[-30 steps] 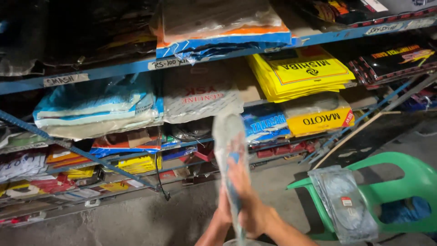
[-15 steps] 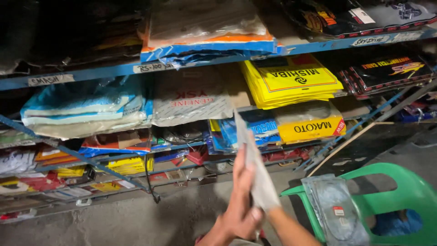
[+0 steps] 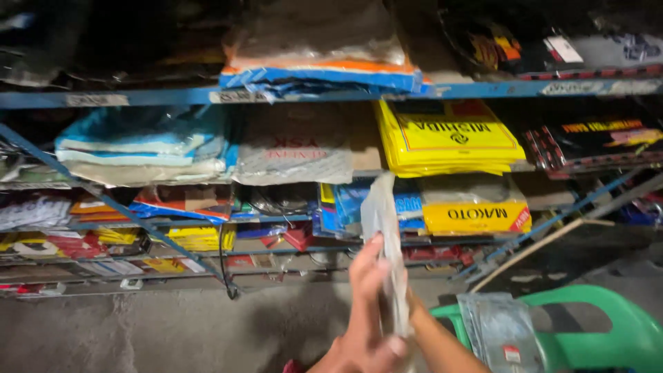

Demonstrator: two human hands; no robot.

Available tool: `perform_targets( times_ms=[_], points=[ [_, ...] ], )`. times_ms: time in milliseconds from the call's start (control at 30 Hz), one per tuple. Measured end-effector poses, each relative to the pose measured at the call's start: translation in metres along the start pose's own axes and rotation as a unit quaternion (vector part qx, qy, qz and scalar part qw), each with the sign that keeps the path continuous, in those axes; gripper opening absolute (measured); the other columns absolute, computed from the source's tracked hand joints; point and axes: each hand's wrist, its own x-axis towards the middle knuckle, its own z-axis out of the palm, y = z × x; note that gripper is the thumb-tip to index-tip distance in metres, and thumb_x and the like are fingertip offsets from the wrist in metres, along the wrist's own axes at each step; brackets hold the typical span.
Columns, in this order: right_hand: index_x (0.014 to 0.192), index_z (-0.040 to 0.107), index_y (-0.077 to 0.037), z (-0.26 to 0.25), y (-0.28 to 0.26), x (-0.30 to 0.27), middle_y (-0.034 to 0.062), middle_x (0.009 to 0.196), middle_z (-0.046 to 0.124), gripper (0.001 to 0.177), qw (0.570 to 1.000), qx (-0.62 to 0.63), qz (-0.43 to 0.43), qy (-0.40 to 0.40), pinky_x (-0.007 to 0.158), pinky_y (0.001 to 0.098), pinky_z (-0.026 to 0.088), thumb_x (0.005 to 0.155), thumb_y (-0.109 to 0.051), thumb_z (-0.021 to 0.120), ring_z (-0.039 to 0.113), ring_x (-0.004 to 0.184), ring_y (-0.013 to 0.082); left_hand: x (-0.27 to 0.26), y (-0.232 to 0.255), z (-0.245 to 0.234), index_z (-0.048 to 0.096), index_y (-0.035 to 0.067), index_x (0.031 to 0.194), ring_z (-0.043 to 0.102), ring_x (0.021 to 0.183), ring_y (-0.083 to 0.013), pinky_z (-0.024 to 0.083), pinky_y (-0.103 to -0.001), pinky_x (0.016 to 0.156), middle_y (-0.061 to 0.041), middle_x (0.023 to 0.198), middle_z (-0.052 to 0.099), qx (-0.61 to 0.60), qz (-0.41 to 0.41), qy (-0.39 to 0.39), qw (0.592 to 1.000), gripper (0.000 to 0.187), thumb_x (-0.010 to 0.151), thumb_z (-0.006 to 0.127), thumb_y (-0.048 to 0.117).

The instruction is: The person handles several plastic-wrapped packages in a cluttered storage area. They pick up a package from a green plastic stool, place it on a shelf, and then pick up another package from the shelf to place it back on the stool. The person repeats this process, moving items between the stool and the shelf.

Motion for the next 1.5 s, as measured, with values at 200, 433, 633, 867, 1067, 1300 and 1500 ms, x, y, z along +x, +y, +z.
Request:
perform_targets(
  times_ms=[200,433,633,867,1067,1300,1500],
  points=[
    [0.163,0.025,-0.008,0.024,0.015,-0.015,0.0282,0.172,0.008,0.076,0.958,-0.092,-0.22,-0.159,0.129,0.0672,0.001,0.118,-0.07,0.026,0.003,0.163,0.0464,0.01,-0.001,-0.032,0.008,-0.003,0.161,0.004,0.16,-0.0416,-0.001,-0.06,0.125,-0.023,0.173,0.005,-0.076,-0.188,0.098,0.974,0.082,0.099,0.032,0.045],
    [0.166,0.009,-0.017,0.041,0.028,0.01,0.006,0.177,0.0,0.081,0.983,-0.118,-0.137,-0.039,0.134,0.0421,0.001,0.1,-0.037,0.051,0.004,0.164,0.0255,-0.012,0.017,-0.054,0.012,0.0,0.156,0.004,0.157,-0.0476,0.011,-0.066,0.121,-0.027,0.168,-0.002,-0.06,-0.172,0.025,0.983,0.096,0.102,0.039,0.075],
    [0.162,0.03,-0.01,0.077,0.021,0.019,0.0129,0.174,0.017,0.063,0.904,-0.366,-0.198,-0.094,0.134,0.0589,0.004,0.112,-0.049,0.02,0.005,0.165,0.0413,-0.029,0.002,-0.107,-0.004,0.004,0.163,0.005,0.16,-0.0367,0.007,-0.053,0.126,-0.017,0.174,0.002,-0.294,-0.232,0.04,0.927,0.1,0.09,0.056,0.037],
    [0.162,0.029,-0.003,0.092,0.007,0.018,0.0145,0.174,0.016,0.061,0.873,-0.444,-0.204,-0.016,0.136,0.0584,0.006,0.107,-0.03,0.033,0.009,0.165,0.0438,0.0,0.02,-0.135,0.008,0.008,0.165,0.016,0.16,-0.0372,0.011,-0.046,0.129,-0.017,0.173,0.017,-0.388,-0.29,0.03,0.874,0.123,0.051,0.05,0.017],
    [0.162,0.019,0.0,0.057,0.059,-0.006,0.0198,0.173,0.006,0.061,0.913,-0.395,-0.08,0.06,0.132,0.0477,0.004,0.108,-0.025,0.028,0.007,0.162,0.0361,0.0,0.016,-0.117,0.004,0.012,0.166,0.021,0.159,-0.0358,0.014,-0.048,0.129,-0.018,0.171,0.022,-0.443,-0.289,0.055,0.847,0.125,0.054,0.058,0.014],
    [0.14,0.061,-0.014,-0.028,0.053,-0.018,0.0055,0.092,0.071,0.049,0.87,0.418,0.145,0.219,0.068,0.0273,0.053,0.104,-0.046,0.054,0.064,0.075,0.0139,-0.002,0.002,-0.063,0.024,-0.003,0.158,0.028,0.158,-0.0421,0.018,-0.053,0.129,-0.024,0.163,0.033,-0.115,-0.198,-0.186,0.955,0.109,0.053,0.052,0.0],
    [0.108,0.065,0.001,-0.069,0.019,-0.01,0.0101,0.087,0.064,0.021,0.908,0.171,0.249,0.289,0.065,0.028,0.041,0.091,-0.012,0.06,0.053,0.072,0.017,-0.006,0.006,-0.033,0.042,0.001,0.144,0.041,0.147,-0.0492,0.041,-0.053,0.116,-0.028,0.156,0.04,0.095,-0.158,-0.256,0.949,0.08,0.065,0.056,0.002]
  ],
)
